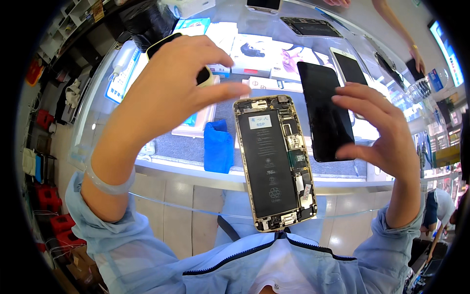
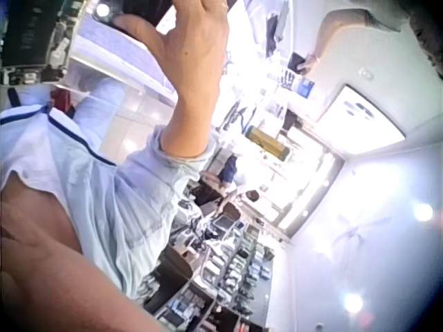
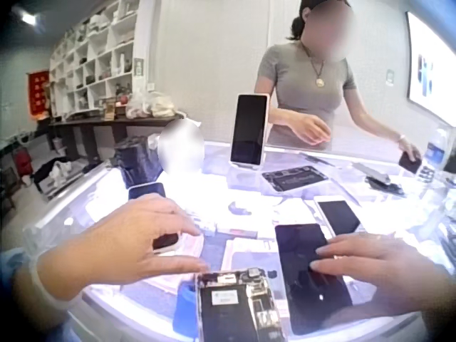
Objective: The person disassembles a smartphone by removing the back cover and disconnecting internal components. They then reassemble the device by reconnecting the battery and securing the back cover. The person also handles a second smartphone, inspecting its cracked screen and placing it on a shelf.
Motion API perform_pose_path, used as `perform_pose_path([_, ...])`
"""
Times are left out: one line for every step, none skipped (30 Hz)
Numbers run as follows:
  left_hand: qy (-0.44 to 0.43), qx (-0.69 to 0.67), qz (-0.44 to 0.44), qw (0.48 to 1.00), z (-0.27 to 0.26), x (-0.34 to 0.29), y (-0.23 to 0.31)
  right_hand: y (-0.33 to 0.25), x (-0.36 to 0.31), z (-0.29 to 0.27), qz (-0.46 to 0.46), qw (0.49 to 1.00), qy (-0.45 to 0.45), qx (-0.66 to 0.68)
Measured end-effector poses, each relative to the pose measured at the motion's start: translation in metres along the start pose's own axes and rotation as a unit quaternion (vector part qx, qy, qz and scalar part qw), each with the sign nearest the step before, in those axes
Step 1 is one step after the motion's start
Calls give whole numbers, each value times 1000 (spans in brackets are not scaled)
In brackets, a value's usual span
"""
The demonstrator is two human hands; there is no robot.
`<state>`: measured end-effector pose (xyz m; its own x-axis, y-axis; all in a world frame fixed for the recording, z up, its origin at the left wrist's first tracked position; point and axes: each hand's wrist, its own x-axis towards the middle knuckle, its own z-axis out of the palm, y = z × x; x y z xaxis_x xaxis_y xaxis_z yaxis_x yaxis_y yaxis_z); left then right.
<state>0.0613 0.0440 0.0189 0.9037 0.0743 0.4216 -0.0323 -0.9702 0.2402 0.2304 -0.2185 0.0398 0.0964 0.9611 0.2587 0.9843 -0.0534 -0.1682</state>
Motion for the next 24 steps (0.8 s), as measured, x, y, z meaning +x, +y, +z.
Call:
perform_pose_path([-6,7,0,1000,-3,1,-2,-2,1,2,0,1000,-18,4])
perform_pose_path([-8,-2,-4,1000,-3,1,-4,-2,1,5,0,999,-36,8])
perform_pose_path([-10,-11,-9,1000,-2,1,-5,1,-1,9,-26,999,-40,-21])
perform_pose_path([-13,-17,-16,1000,-2,1,-6,3,-1,11,-27,998,-52,-29])
perform_pose_path([-18,-18,-22,999,-3,1,-5,4,-2,13,-27,997,-65,-38])
perform_pose_path([-23,-18,-27,999,-3,1,-5,4,-2,14,-28,996,-77,-46])
perform_pose_path([-28,-18,-29,999,-3,2,-4,3,-3,13,-30,995,-78,-56])
perform_pose_path([-33,-19,-32,999,-2,3,-4,2,-4,13,-31,995,-77,-58])
perform_pose_path([-35,-24,-34,999,-2,4,-4,2,-4,13,-32,995,-77,-59])
perform_pose_path([-36,-30,-35,998,-1,3,-4,2,-5,13,-32,995,-75,-60])
perform_pose_path([-37,-35,-36,998,-1,3,-4,1,-5,13,-37,994,-75,-65])
perform_pose_path([-38,-41,-32,998,-1,3,-4,0,-4,13,-41,994,-75,-69])
perform_pose_path([-38,-47,-28,998,-2,2,-4,-1,-5,13,-45,993,-76,-74])
perform_pose_path([-39,-54,-25,997,-2,2,-4,-2,-5,13,-49,994,-72,-70])
perform_pose_path([-39,-58,-22,997,-1,3,-4,-1,-6,13,-54,994,-68,-66])
perform_pose_path([-41,-61,-23,997,-1,3,-4,-1,-5,14,-62,994,-64,-59])
perform_pose_path([-42,-64,-24,997,-1,3,-3,-1,-3,12,-78,995,-33,-57])
perform_pose_path([-44,-67,-26,996,-1,3,-3,0,-3,10,-77,995,2,-59])
perform_pose_path([-40,-66,-21,997,-1,3,-4,0,-3,5,-74,995,36,-63])
perform_pose_path([-37,-66,-17,997,0,3,-5,1,-3,2,-72,993,71,-67])
perform_pose_path([-34,-65,-13,997,0,3,-5,5,-1,0,-69,985,134,-89])
perform_pose_path([-39,-69,-16,997,-1,4,-5,7,1,-5,-79,972,183,-122])
perform_pose_path([-44,-73,-20,996,-1,5,-4,10,1,-9,-69,967,206,-135])
perform_pose_path([-49,-77,-24,996,-1,5,-3,14,1,-12,-59,960,229,-149])
